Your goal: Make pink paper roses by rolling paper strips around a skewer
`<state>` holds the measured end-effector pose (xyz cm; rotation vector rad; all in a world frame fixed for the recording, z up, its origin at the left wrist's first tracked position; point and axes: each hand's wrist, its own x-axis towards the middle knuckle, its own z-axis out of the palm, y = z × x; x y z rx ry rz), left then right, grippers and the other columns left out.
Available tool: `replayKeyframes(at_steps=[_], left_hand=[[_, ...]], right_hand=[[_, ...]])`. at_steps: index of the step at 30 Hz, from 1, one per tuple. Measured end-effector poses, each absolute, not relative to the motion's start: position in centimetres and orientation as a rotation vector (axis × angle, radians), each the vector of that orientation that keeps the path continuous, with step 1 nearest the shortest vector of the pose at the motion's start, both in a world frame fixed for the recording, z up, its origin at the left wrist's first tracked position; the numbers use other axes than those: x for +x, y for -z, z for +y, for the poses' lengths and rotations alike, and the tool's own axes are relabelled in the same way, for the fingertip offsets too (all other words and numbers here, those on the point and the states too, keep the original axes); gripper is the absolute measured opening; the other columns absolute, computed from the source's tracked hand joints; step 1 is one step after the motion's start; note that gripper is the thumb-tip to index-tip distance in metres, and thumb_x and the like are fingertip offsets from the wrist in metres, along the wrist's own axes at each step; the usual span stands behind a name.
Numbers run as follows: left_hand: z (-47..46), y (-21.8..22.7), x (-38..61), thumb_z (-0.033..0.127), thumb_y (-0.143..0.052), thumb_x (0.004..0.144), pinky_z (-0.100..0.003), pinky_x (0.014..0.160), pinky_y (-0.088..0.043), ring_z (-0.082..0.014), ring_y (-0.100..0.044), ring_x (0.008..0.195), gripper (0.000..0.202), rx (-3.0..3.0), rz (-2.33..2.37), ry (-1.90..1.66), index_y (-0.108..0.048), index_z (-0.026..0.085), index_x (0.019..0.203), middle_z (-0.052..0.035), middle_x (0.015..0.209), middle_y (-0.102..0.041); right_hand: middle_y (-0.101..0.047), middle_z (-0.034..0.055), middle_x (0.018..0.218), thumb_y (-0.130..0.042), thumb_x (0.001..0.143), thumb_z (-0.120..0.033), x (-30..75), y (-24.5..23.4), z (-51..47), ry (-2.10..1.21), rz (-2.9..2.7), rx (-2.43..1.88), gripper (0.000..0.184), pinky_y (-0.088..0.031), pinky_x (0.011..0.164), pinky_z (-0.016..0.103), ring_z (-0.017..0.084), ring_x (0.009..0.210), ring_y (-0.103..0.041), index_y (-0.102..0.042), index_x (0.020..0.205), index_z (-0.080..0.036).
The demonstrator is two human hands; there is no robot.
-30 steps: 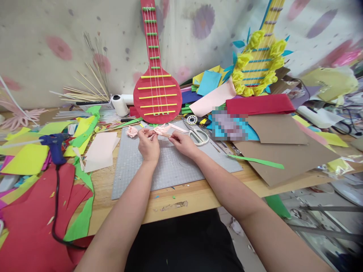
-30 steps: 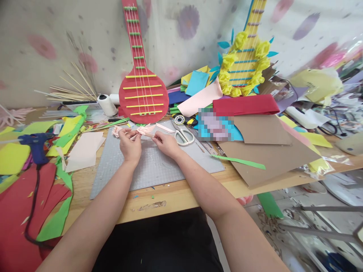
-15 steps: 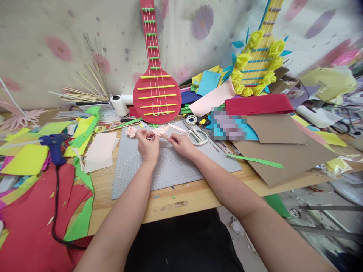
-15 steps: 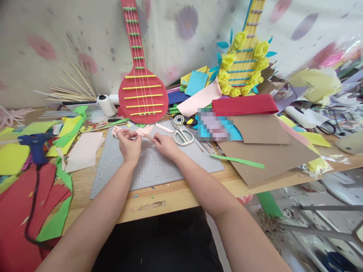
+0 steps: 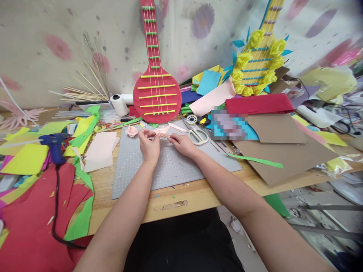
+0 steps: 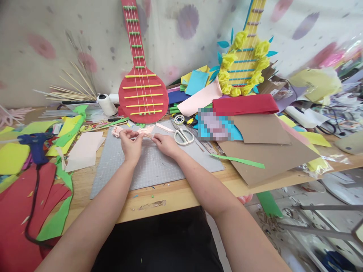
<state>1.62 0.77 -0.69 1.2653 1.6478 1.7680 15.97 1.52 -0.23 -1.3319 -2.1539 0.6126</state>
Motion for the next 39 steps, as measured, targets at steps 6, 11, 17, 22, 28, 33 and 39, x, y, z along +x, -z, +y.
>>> replayKeyframes(at_steps=[6, 11, 17, 22, 28, 33, 39], left_hand=[[1.7, 0.5, 0.8, 0.007, -0.07, 0.055, -0.024, 0.064, -0.045, -0.0075, -0.056, 0.056, 0.044, 0.772, 1.439, -1.624, -0.035, 0.02, 0.079, 0.007, 0.06, -0.055], [1.3, -0.2, 1.0, 0.006, -0.068, 0.056, -0.023, 0.061, -0.044, -0.0073, -0.055, 0.055, 0.041, 0.739, 1.409, -1.642, -0.038, 0.019, 0.08, 0.0064, 0.06, -0.055], [1.2, -0.5, 1.3, 0.006, -0.06, 0.059, -0.023, 0.061, -0.044, -0.0079, -0.055, 0.057, 0.034, 0.741, 1.489, -1.664, -0.037, 0.02, 0.079, 0.007, 0.061, -0.05], [1.6, 0.0, 1.1, 0.003, -0.058, 0.059, -0.022, 0.061, -0.042, -0.0063, -0.05, 0.053, 0.036, 0.738, 1.523, -1.67, -0.032, 0.021, 0.078, 0.0098, 0.059, -0.041], [1.8, 0.5, 0.9, 0.007, -0.062, 0.063, -0.023, 0.065, -0.043, -0.0075, -0.054, 0.057, 0.036, 0.786, 1.496, -1.648, -0.033, 0.02, 0.079, 0.0074, 0.062, -0.05], [1.2, 0.7, 0.7, 0.027, -0.071, 0.061, -0.028, 0.066, -0.046, -0.0135, -0.061, 0.067, 0.044, 1.148, 1.564, -1.613, -0.038, 0.021, 0.089, 0.001, 0.073, -0.061], [0.4, 0.6, 0.8, 0.018, -0.063, 0.068, -0.031, 0.074, -0.046, -0.0163, -0.062, 0.076, 0.035, 1.565, 1.752, -1.566, -0.039, 0.022, 0.094, 0.0004, 0.078, -0.062]], right_hand=[[-0.06, 0.0009, 0.072, -0.04, 0.087, -0.032, 16.0, 0.3, 1.6, -0.609, -2.231, -1.253, 0.025, -0.032, 0.062, 0.022, 0.012, 0.065, -0.049, -0.061, 0.084, -0.018], [-0.058, 0.0003, 0.069, -0.041, 0.086, -0.033, 15.7, 0.3, 1.4, -0.634, -2.187, -1.307, 0.024, -0.031, 0.061, 0.022, 0.012, 0.064, -0.049, -0.059, 0.081, -0.018], [-0.056, -0.0006, 0.066, -0.042, 0.086, -0.036, 15.3, 0.1, 0.9, -0.647, -2.117, -1.392, 0.023, -0.03, 0.058, 0.022, 0.012, 0.06, -0.046, -0.056, 0.08, -0.018], [-0.055, -0.0012, 0.065, -0.043, 0.085, -0.035, 15.2, 0.2, 0.9, -0.675, -2.138, -1.394, 0.022, -0.028, 0.056, 0.022, 0.011, 0.059, -0.045, -0.056, 0.079, -0.019], [-0.056, -0.0001, 0.067, -0.041, 0.086, -0.033, 15.5, 0.2, 1.2, -0.663, -2.153, -1.386, 0.023, -0.03, 0.059, 0.022, 0.012, 0.061, -0.047, -0.057, 0.079, -0.018], [-0.057, 0.0003, 0.067, -0.041, 0.086, -0.033, 16.2, 0.2, 1.8, -0.658, -2.106, -1.425, 0.023, -0.031, 0.06, 0.022, 0.012, 0.063, -0.047, -0.057, 0.079, -0.018], [-0.058, 0.0012, 0.069, -0.04, 0.086, -0.034, 16.4, 0.4, 2.1, -0.642, -2.103, -1.42, 0.025, -0.031, 0.06, 0.023, 0.013, 0.063, -0.047, -0.058, 0.079, -0.017]])
